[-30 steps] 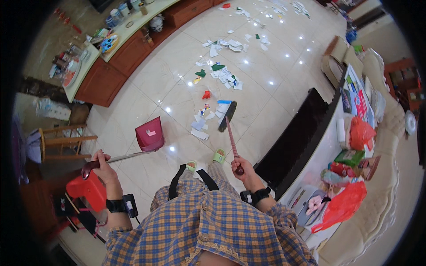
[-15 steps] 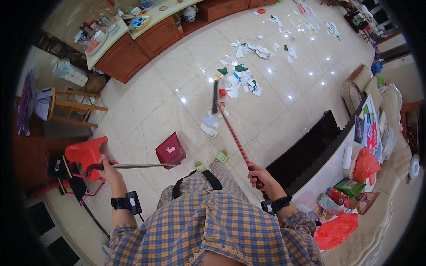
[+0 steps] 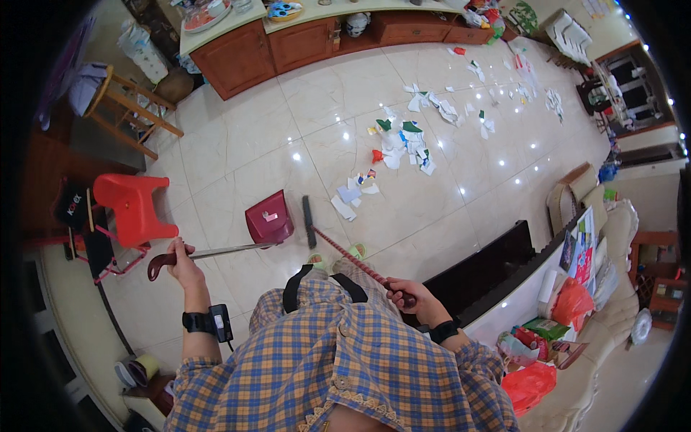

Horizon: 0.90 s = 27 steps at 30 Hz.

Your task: The person sweeps paper debris off a tiled floor using a long-handled broom and dustpan, collecting scraps from multiple areas of the living room into a pile and into the dustpan over time.

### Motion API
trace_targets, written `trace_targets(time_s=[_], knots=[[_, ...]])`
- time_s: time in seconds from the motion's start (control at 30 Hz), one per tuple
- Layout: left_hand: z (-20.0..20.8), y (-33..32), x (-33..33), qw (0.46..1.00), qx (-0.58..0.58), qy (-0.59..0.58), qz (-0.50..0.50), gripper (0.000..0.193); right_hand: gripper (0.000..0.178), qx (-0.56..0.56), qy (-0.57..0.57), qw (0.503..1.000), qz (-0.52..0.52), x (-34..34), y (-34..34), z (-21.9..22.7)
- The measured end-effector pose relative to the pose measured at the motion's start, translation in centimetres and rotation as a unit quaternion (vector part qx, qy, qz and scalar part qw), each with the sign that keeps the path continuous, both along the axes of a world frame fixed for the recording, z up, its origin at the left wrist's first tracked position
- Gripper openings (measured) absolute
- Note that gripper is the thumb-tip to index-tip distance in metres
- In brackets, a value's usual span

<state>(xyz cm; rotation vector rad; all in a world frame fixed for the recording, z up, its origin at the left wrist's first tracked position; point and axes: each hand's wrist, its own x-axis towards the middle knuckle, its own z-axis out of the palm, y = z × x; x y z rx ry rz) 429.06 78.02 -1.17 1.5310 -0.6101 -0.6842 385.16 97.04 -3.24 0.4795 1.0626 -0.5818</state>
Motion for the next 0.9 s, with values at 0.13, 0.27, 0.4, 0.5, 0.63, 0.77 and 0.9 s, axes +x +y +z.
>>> trace_targets(time_s=[0.13,0.27,0.4,0.5,0.63,0.77,0.9], knots=[[-0.3,0.1,0.1,1.000,-0.011,-0.020,0.011,0.011,0.016,-0.008,0.039,0.998,-0.049,-3.1,-0.2,-0.4],[0.5,-0.3,-0.5,0.999,0.004,-0.047,0.012,0.012,0.012,-0.017,0.104,0.992,-0.064,-8.2,-1.9,-1.4],[0.3,-1.3,-2.6,0.998,-0.001,-0.061,0.026,0.013,0.012,-0.050,0.199,0.978,-0.048,-12.9,-5.1,-2.1],[0.6,-2.6,-5.9,0.997,0.005,-0.074,0.027,0.014,0.013,-0.093,0.275,0.957,-0.005,-16.8,-6.9,-3.9],[1.2,-4.4,-11.0,0.994,-0.001,-0.104,0.023,0.016,0.021,-0.132,0.373,0.918,0.001,-21.3,-8.8,-6.0],[2.1,-6.4,-13.8,0.991,0.007,-0.135,0.005,0.015,0.035,-0.129,0.353,0.926,-0.037,-21.7,-11.0,-2.6],[1.9,-7.9,-16.6,0.992,0.018,-0.126,0.015,0.014,0.027,-0.138,0.196,0.964,-0.112,-22.6,-12.4,0.0]])
